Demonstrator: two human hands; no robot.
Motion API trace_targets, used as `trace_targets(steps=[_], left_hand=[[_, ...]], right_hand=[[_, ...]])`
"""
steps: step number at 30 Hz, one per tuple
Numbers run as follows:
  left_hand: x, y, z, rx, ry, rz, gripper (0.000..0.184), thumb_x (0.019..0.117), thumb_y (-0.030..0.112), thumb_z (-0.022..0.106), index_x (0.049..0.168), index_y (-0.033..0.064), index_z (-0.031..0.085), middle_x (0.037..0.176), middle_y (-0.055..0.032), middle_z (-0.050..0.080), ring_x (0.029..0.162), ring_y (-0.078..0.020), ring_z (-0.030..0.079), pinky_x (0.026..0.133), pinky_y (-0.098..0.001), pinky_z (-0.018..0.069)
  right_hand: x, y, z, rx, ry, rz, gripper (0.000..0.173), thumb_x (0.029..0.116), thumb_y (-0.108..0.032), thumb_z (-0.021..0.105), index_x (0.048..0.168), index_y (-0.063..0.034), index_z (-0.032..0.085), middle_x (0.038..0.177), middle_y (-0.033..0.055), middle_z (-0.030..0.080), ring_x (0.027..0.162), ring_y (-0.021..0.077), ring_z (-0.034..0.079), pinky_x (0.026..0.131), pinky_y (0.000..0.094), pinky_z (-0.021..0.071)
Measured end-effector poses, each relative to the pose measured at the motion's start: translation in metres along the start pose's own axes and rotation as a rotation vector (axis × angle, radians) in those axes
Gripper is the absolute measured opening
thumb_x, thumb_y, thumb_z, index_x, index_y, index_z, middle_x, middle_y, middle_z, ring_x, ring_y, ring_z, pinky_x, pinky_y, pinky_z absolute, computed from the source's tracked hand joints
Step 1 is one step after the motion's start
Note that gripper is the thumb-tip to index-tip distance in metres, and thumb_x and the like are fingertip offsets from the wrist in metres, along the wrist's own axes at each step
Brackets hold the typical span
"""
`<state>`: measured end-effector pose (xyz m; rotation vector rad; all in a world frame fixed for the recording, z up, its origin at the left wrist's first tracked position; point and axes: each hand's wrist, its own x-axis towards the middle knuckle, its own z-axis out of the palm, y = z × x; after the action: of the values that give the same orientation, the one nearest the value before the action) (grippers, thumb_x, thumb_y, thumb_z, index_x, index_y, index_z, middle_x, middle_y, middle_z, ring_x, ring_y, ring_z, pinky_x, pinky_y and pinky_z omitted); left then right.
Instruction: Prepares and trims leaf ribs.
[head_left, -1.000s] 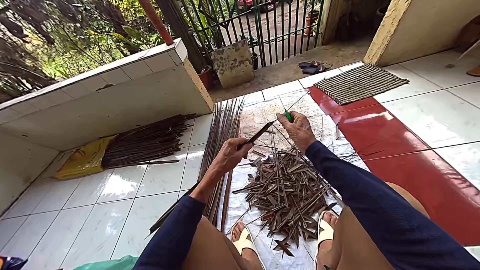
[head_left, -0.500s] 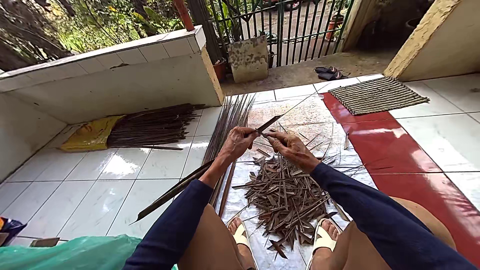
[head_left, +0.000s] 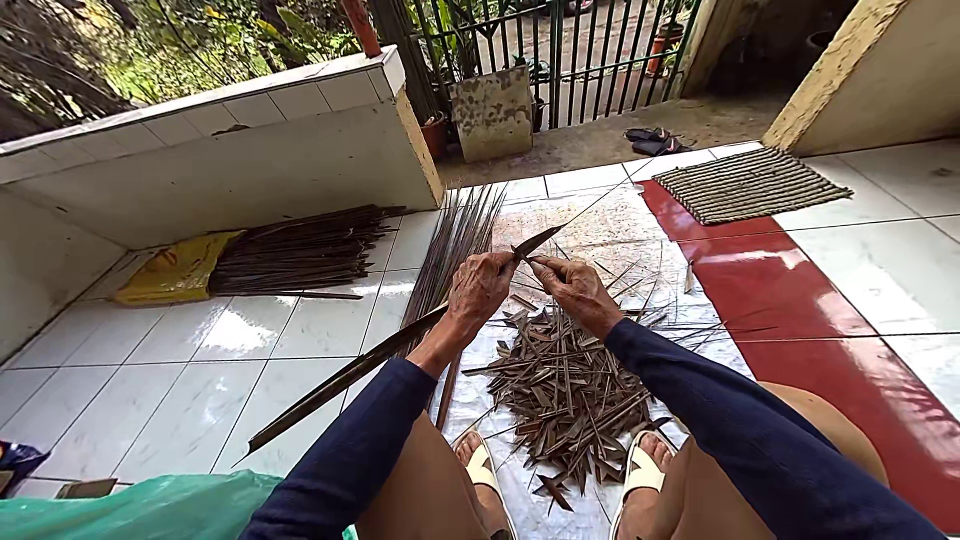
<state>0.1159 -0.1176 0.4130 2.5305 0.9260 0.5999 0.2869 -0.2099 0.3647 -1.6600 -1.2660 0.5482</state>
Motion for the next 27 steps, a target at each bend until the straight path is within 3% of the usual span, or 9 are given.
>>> trace_targets(steps=[4,8,11,22,27], left_hand=[[-0.001,0.001,0.005,0.074,0.017,0.008,0.028,0.1065,0.03,0.057,0.091,0.0111,0.07,0.073,-0.0104,0.063,0.067,-0.028,0.063,0.058,-0.0492,0.0498],[0.001,0.001,0.012,0.186,0.038,0.04,0.029,0.1072,0.03,0.054,0.09,0.0111,0.069,0.073,-0.0113,0.063,0.068,-0.0302,0.065,0.059,-0.0508,0.0503],[0.0,0.004,0.013,0.246,0.031,0.058,0.026,0.1071,0.027,0.054,0.092,0.0103,0.067,0.075,-0.0126,0.064,0.07,-0.0323,0.066,0.06,-0.052,0.0519],[0.005,0.008,0.019,0.255,0.012,0.027,0.027,0.1078,0.029,0.051,0.105,0.014,0.074,0.083,-0.0116,0.07,0.078,-0.0318,0.07,0.067,-0.0533,0.0549],[0.01,0.001,0.022,0.266,0.01,0.034,0.03,0.1078,0.033,0.049,0.104,0.0174,0.075,0.085,-0.007,0.072,0.081,-0.0273,0.07,0.07,-0.0505,0.0553]], right_hand=[[0.001,0.001,0.004,-0.049,0.035,0.015,0.034,0.108,-0.038,0.052,0.124,-0.0195,0.075,0.081,0.0021,0.069,0.067,0.0155,0.061,0.065,0.0421,0.0508],[0.001,-0.001,0.007,-0.032,0.06,0.027,0.033,0.1081,-0.036,0.052,0.121,-0.0175,0.076,0.078,0.0037,0.067,0.064,0.0166,0.059,0.062,0.0423,0.0491],[0.006,0.003,0.007,-0.017,0.058,0.044,0.035,0.1079,-0.038,0.051,0.121,-0.0174,0.076,0.081,0.0032,0.07,0.07,0.0165,0.063,0.07,0.0435,0.0514],[0.004,0.005,0.006,-0.112,0.094,0.107,0.037,0.107,-0.044,0.05,0.127,-0.0245,0.074,0.094,0.0055,0.074,0.086,0.0233,0.069,0.077,0.0543,0.0536],[0.0,0.003,0.006,-0.21,0.142,0.118,0.036,0.1073,-0.045,0.049,0.131,-0.0277,0.071,0.1,0.0062,0.074,0.09,0.0269,0.07,0.076,0.0578,0.0532]])
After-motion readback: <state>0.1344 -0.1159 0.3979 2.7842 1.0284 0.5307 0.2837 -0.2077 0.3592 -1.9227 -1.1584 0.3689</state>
